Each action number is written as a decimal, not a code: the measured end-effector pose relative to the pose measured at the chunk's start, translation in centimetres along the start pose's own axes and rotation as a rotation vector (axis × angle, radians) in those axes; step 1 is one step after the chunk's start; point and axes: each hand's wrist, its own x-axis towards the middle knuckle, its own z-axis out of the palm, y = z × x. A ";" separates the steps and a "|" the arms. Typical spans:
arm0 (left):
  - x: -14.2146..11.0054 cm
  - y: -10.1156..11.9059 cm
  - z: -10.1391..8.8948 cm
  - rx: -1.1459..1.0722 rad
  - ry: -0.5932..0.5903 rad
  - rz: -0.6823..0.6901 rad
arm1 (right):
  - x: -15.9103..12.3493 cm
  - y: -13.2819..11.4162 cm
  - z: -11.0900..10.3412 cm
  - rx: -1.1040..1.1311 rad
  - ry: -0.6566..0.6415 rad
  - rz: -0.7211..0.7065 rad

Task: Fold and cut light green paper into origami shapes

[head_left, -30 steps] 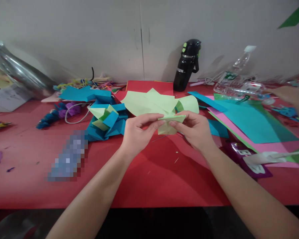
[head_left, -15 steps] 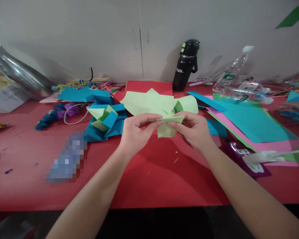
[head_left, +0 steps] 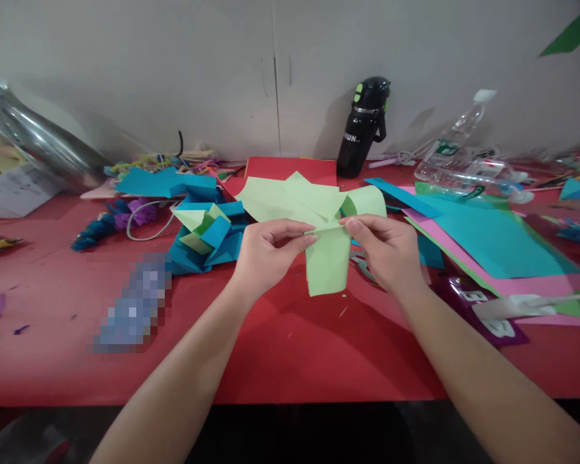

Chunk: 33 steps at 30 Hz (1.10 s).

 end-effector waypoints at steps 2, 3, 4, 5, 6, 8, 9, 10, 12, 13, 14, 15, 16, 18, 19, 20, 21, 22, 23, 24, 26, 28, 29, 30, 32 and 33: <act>0.1 -0.1 0.0 -0.004 -0.001 -0.011 | 0.0 0.0 -0.1 0.047 -0.073 0.067; 0.1 -0.1 0.0 -0.002 0.004 -0.016 | 0.0 0.0 -0.2 0.043 -0.130 0.088; 0.1 -0.2 0.0 0.000 0.008 -0.020 | 0.1 -0.1 -0.3 0.012 -0.182 0.098; 0.1 -0.2 0.1 0.000 0.012 -0.024 | 0.1 -0.2 -0.3 -0.037 -0.217 0.097; 0.2 -0.2 0.1 -0.002 0.012 -0.029 | 0.1 -0.4 -0.4 -0.089 -0.227 0.087; 0.2 -0.3 0.1 -0.011 0.005 -0.037 | 0.2 -0.5 -0.5 -0.155 -0.194 0.069; 0.2 -0.3 0.1 -0.017 0.002 -0.041 | 0.2 -0.6 -0.5 -0.173 -0.176 0.072; 0.2 -0.4 0.1 -0.020 0.000 -0.042 | 0.2 -0.6 -0.6 -0.190 -0.170 0.082; 0.3 -0.6 0.0 -0.026 0.000 -0.043 | 0.3 -0.6 -0.8 -0.223 -0.214 0.102; 0.3 -0.7 0.0 -0.030 0.003 -0.044 | 0.4 -0.6 -0.8 -0.230 -0.267 0.108; 0.4 -0.8 -0.1 -0.035 0.011 -0.047 | 0.5 -0.5 -0.9 -0.227 -0.328 0.112; 0.4 -0.9 -0.2 -0.041 0.022 -0.052 | 0.5 -0.4 -1.0 -0.220 -0.384 0.117; 0.5 -0.9 -0.2 -0.047 0.035 -0.058 | 0.5 -0.4 -1.0 -0.220 -0.423 0.124; 0.6 -1.1 -0.3 -0.063 0.063 -0.069 | 0.5 -0.3 -0.9 -0.260 -0.415 0.131; 0.7 -1.1 -0.4 -0.072 0.076 -0.072 | 0.5 -0.2 -0.8 -0.294 -0.379 0.124; 0.8 -1.2 -0.4 -0.081 0.086 -0.075 | 0.5 -0.2 -0.7 -0.321 -0.347 0.110; 0.9 -1.3 -0.5 -0.088 0.097 -0.077 | 0.4 -0.2 -0.6 -0.329 -0.335 0.095; 1.0 -1.3 -0.6 -0.095 0.107 -0.080 | 0.4 -0.1 -0.5 -0.318 -0.349 0.082; 1.0 -1.4 -0.6 -0.101 0.116 -0.083 | 0.4 -0.1 -0.5 -0.297 -0.380 0.071; 1.1 -1.5 -0.7 -0.106 0.123 -0.088 | 0.4 0.0 -0.5 -0.281 -0.420 0.066; 1.3 -1.6 -0.9 -0.123 0.140 -0.095 | 0.4 0.2 -0.4 -0.281 -0.472 0.072; 1.4 -1.7 -1.0 -0.145 0.154 -0.099 | 0.3 0.5 -0.4 -0.325 -0.461 0.093; 1.5 -1.7 -1.1 -0.156 0.158 -0.102 | 0.3 0.7 -0.4 -0.346 -0.443 0.098; 1.6 -1.8 -1.2 -0.169 0.160 -0.106 | 0.3 0.8 -0.4 -0.359 -0.433 0.096; 1.7 -1.9 -1.3 -0.198 0.166 -0.120 | 0.4 0.9 -0.3 -0.355 -0.431 0.065; 1.7 -2.0 -1.3 -0.212 0.173 -0.129 | 0.4 0.9 -0.3 -0.341 -0.435 0.046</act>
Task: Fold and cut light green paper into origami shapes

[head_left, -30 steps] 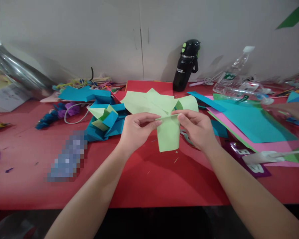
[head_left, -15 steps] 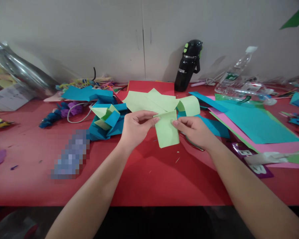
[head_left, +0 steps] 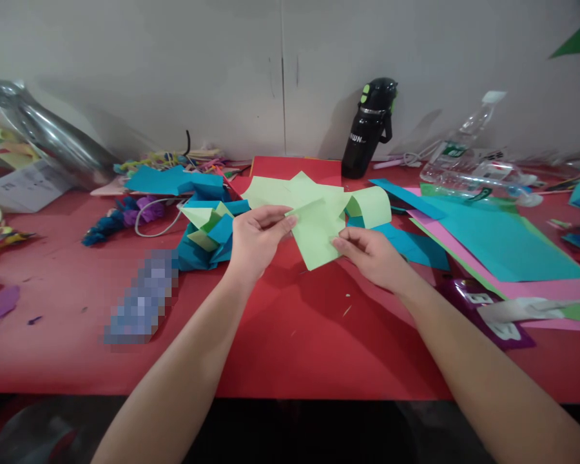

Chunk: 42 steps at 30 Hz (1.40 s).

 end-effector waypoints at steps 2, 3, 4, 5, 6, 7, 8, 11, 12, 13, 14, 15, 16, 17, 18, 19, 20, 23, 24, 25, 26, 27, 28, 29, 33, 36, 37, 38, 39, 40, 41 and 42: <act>0.1 -0.1 0.0 -0.024 0.021 -0.015 | 0.1 -0.1 -0.1 0.036 0.016 -0.015; 0.2 -0.2 0.0 -0.032 0.030 -0.023 | 0.2 -0.1 -0.1 0.053 0.039 0.000; 0.3 -0.2 -0.1 -0.035 0.031 -0.035 | 0.2 -0.1 -0.2 0.066 0.072 0.024; 0.3 -0.2 -0.1 -0.035 0.023 -0.054 | 0.3 -0.1 -0.2 0.081 0.107 0.047; 0.3 -0.2 -0.1 -0.034 0.008 -0.080 | 0.3 0.1 -0.3 0.097 0.140 0.063; 0.3 -0.2 -0.2 -0.027 -0.022 -0.117 | 0.4 0.2 -0.4 0.111 0.171 0.071; 0.3 -0.1 -0.2 -0.010 -0.062 -0.164 | 0.4 0.5 -0.5 0.120 0.200 0.070; 0.0 0.2 -0.5 0.097 -0.267 -0.304 | 0.5 1.1 -0.8 0.085 0.231 0.055; -0.1 0.2 -0.6 0.142 -0.359 -0.320 | 0.5 1.2 -1.0 0.053 0.208 0.047; -0.2 0.3 -0.6 0.183 -0.443 -0.311 | 0.4 1.2 -1.1 0.018 0.167 0.030; -0.3 0.3 -0.7 0.220 -0.502 -0.280 | 0.4 1.1 -1.2 -0.015 0.116 0.008; -0.4 0.3 -0.7 0.257 -0.539 -0.236 | 0.3 1.0 -1.3 -0.045 0.066 -0.014; -0.4 0.3 -0.8 0.293 -0.551 -0.192 | 0.2 0.9 -1.3 -0.070 0.025 -0.032; -0.4 0.2 -0.8 0.329 -0.546 -0.157 | 0.1 0.7 -1.3 -0.088 0.000 -0.045; -0.4 0.1 -0.8 0.366 -0.538 -0.129 | 0.1 0.6 -1.3 -0.102 -0.013 -0.051; -0.4 0.1 -0.8 0.401 -0.532 -0.106 | 0.0 0.5 -1.2 -0.111 -0.021 -0.052; -0.5 0.0 -0.8 0.430 -0.528 -0.086 | 0.0 0.5 -1.1 -0.116 -0.035 -0.053; -0.9 -0.1 -0.4 0.489 -0.527 -0.029 | -0.1 0.3 -0.8 -0.121 -0.121 -0.071; -1.1 -0.1 -0.1 0.502 -0.535 -0.008 | -0.2 0.2 -0.7 -0.122 -0.156 -0.085; -1.3 -0.2 0.1 0.514 -0.546 0.012 | -0.2 0.1 -0.5 -0.127 -0.179 -0.104; -1.5 -0.2 0.4 0.527 -0.559 0.033 | -0.3 -0.1 -0.3 -0.137 -0.188 -0.124; -1.7 -0.3 0.6 0.538 -0.568 0.049 | -0.3 -0.2 -0.1 -0.150 -0.184 -0.142; -1.9 -0.3 0.8 0.543 -0.574 0.057 | -0.3 -0.3 0.1 -0.166 -0.170 -0.155; -1.9 -0.3 0.9 0.544 -0.575 0.056 | -0.3 -0.4 0.3 -0.184 -0.149 -0.161; -1.6 0.3 0.7 0.537 -0.572 -0.012 | -0.2 -0.5 0.6 -0.246 -0.060 -0.125; -1.0 0.7 0.1 0.556 -0.547 -0.047 | 0.0 -0.2 0.4 -0.249 0.016 -0.064; -0.8 0.7 -0.2 0.570 -0.528 -0.048 | 0.0 -0.1 0.3 -0.236 0.007 -0.054; -0.6 0.7 -0.5 0.585 -0.509 -0.048 | 0.1 0.0 0.1 -0.221 -0.018 -0.052; -0.4 0.7 -0.7 0.596 -0.492 -0.049 | 0.1 0.1 0.0 -0.207 -0.049 -0.054; -0.2 0.6 -1.0 0.601 -0.479 -0.055 | 0.2 0.1 -0.1 -0.198 -0.073 -0.057; -0.1 0.6 -1.2 0.597 -0.467 -0.064 | 0.2 0.1 -0.2 -0.196 -0.083 -0.055; 0.0 0.6 -1.4 0.588 -0.457 -0.073 | 0.2 0.1 -0.3 -0.199 -0.083 -0.045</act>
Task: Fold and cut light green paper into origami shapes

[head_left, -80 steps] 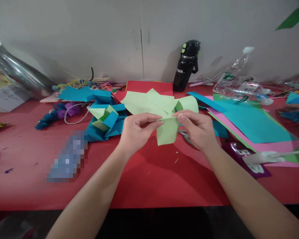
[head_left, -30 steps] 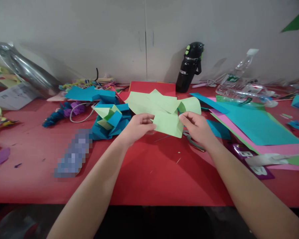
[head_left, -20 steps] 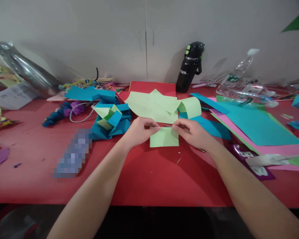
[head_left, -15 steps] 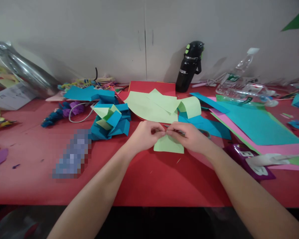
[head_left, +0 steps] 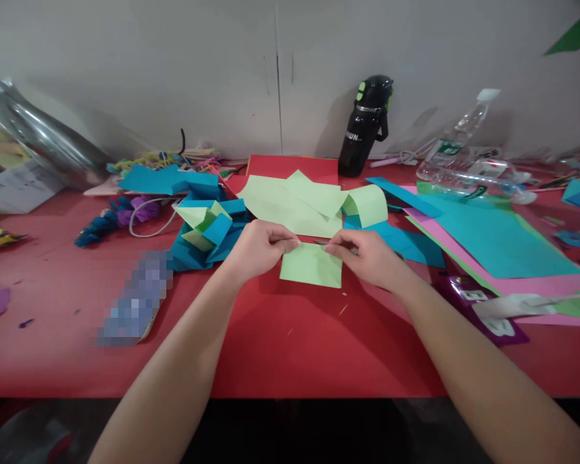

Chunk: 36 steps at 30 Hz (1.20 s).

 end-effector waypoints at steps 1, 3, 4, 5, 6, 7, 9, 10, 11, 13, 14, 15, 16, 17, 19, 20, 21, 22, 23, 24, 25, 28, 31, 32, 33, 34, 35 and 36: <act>0.0 -0.1 -0.2 -0.010 0.005 -0.005 | 0.0 -0.1 -0.1 -0.004 0.012 0.018; 0.1 -0.2 -0.4 -0.017 0.014 -0.009 | 0.0 -0.3 -0.1 -0.013 0.058 0.061; 0.1 -0.2 -0.5 -0.015 0.018 -0.009 | 0.0 -0.4 -0.1 -0.013 0.081 0.080; 0.1 -0.3 -0.6 -0.012 0.023 -0.009 | -0.1 -0.4 -0.2 -0.010 0.097 0.093; 0.2 -0.4 -0.6 -0.008 0.031 -0.008 | -0.1 -0.4 -0.2 -0.003 0.101 0.097; 0.2 -0.5 -0.7 -0.004 0.043 -0.006 | -0.1 -0.4 -0.2 0.009 0.093 0.089; 0.3 -0.8 -0.7 -0.006 0.080 0.006 | 0.0 -0.1 -0.4 0.043 0.067 0.049; 0.3 -0.9 -0.8 -0.016 0.099 0.014 | 0.0 0.1 -0.5 0.057 0.068 0.029; 0.3 -0.9 -0.8 -0.031 0.121 0.023 | 0.0 0.4 -0.5 0.072 0.072 0.015; 0.3 -0.8 -0.9 -0.059 0.169 0.038 | 0.1 0.7 -0.7 0.116 0.100 0.014; 0.3 -0.8 -1.0 -0.069 0.191 0.044 | 0.1 0.8 -0.7 0.143 0.124 0.023; 0.3 -0.6 -1.0 -0.076 0.208 0.050 | 0.1 0.8 -0.7 0.176 0.149 0.035; 0.2 -0.5 -0.9 -0.080 0.219 0.055 | 0.2 0.8 -0.7 0.216 0.172 0.044; 0.2 -0.4 -0.8 -0.082 0.222 0.061 | 0.2 0.6 -0.6 0.253 0.186 0.049; 0.1 -0.3 -0.5 -0.076 0.205 0.072 | 0.2 0.3 -0.4 0.286 0.159 0.046; 0.0 -0.2 -0.3 -0.071 0.189 0.076 | 0.1 0.1 -0.2 0.274 0.125 0.038; 0.0 -0.2 0.0 -0.067 0.168 0.078 | 0.1 -0.1 0.0 0.246 0.094 0.030; 0.0 -0.1 0.2 -0.068 0.146 0.080 | 0.1 -0.2 0.2 0.208 0.078 0.023; 0.0 -0.1 0.4 -0.074 0.129 0.082 | 0.1 -0.3 0.4 0.178 0.077 0.019; 0.0 -0.1 0.5 -0.089 0.123 0.084 | 0.1 -0.3 0.7 0.168 0.096 0.015; 0.0 -0.1 0.6 -0.104 0.125 0.086 | 0.1 -0.2 0.9 0.178 0.133 0.016; 0.1 -0.1 0.5 -0.107 0.121 0.090 | 0.2 -0.1 1.4 0.243 0.255 0.032; 0.2 -0.3 0.2 -0.032 0.107 0.088 | 0.1 -0.1 1.6 0.295 0.277 0.049; 0.2 -0.4 0.1 -0.008 0.110 0.084 | 0.1 -0.1 1.6 0.315 0.249 0.049; 0.2 -0.4 0.1 0.010 0.106 0.079 | 0.1 -0.2 1.5 0.337 0.208 0.048; 0.1 -0.4 0.1 0.024 0.092 0.078 | 0.0 -0.3 1.5 0.357 0.161 0.049; 0.0 -0.4 0.3 0.031 0.064 0.082 | 0.0 -0.3 1.4 0.374 0.115 0.048; -0.1 -0.2 0.5 0.035 0.030 0.092 | 0.0 -0.4 1.4 0.389 0.073 0.047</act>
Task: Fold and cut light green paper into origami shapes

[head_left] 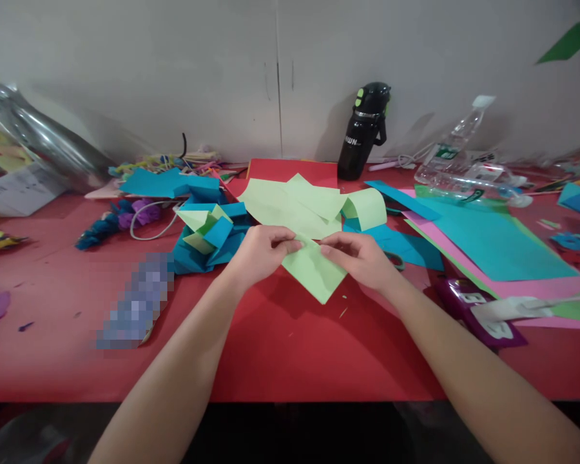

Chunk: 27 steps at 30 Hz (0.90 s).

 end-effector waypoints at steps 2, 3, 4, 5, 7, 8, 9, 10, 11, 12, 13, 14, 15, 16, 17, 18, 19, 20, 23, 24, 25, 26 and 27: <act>-0.2 0.4 0.6 0.008 -0.092 0.035 | 0.0 -0.1 0.0 0.018 -0.064 0.010; -0.4 0.7 0.9 0.017 -0.138 0.054 | -0.1 -0.1 0.1 0.019 -0.081 0.008; -0.5 1.0 1.1 0.030 -0.186 0.068 | -0.1 -0.2 0.1 0.011 -0.083 0.001; -0.5 1.2 1.3 0.041 -0.218 0.079 | -0.1 -0.2 0.2 -0.007 -0.069 -0.009; -0.6 1.4 1.4 0.059 -0.242 0.086 | -0.1 -0.2 0.2 -0.047 -0.001 -0.033; -0.6 1.5 1.4 0.056 -0.234 0.079 | -0.1 -0.2 0.2 -0.059 0.038 -0.044; -0.6 1.4 1.3 0.044 -0.224 0.066 | -0.1 -0.3 0.1 -0.060 0.068 -0.051; -0.5 1.4 1.2 0.027 -0.217 0.048 | 0.0 -0.3 0.1 -0.049 0.084 -0.051; -0.5 1.3 1.0 0.012 -0.208 0.028 | 0.0 -0.3 0.0 -0.028 0.083 -0.042; -0.5 1.2 0.9 0.004 -0.202 0.009 | 0.0 -0.4 0.0 -0.009 0.069 -0.029; -0.4 1.1 0.9 0.005 -0.199 -0.006 | 0.0 -0.4 0.0 0.004 0.049 -0.016; -0.4 1.1 0.9 0.014 -0.198 -0.012 | 0.0 -0.4 0.0 0.006 0.031 -0.008; -0.4 1.0 0.9 0.027 -0.201 -0.011 | 0.0 -0.4 0.0 -0.002 0.018 -0.010; -0.4 1.0 0.9 0.038 -0.203 -0.003 | 0.0 -0.5 0.0 -0.019 0.015 -0.020; -0.4 1.0 1.0 0.043 -0.205 0.009 | 0.0 -0.5 0.0 -0.043 0.020 -0.037; -0.4 1.1 1.0 0.045 -0.208 0.022 | -0.1 -0.5 0.1 -0.070 0.036 -0.057; -0.4 1.1 1.1 0.044 -0.208 0.033 | -0.1 -0.5 0.1 -0.096 0.060 -0.075; -0.4 1.1 1.2 0.042 -0.204 0.039 | -0.1 -0.5 0.1 -0.118 0.086 -0.091; -0.4 1.0 1.3 0.051 -0.169 0.037 | -0.1 -0.4 0.1 -0.118 0.154 -0.087; -0.3 1.0 1.3 0.069 -0.151 0.035 | -0.1 -0.4 0.1 -0.092 0.157 -0.066; -0.3 0.9 1.3 0.093 -0.129 0.035 | -0.1 -0.3 0.1 -0.060 0.143 -0.043; -0.2 0.8 1.2 0.118 -0.103 0.036 | -0.1 -0.3 0.1 -0.033 0.116 -0.020; -0.1 0.7 1.2 0.143 -0.076 0.039 | 0.0 -0.3 0.1 -0.021 0.082 -0.004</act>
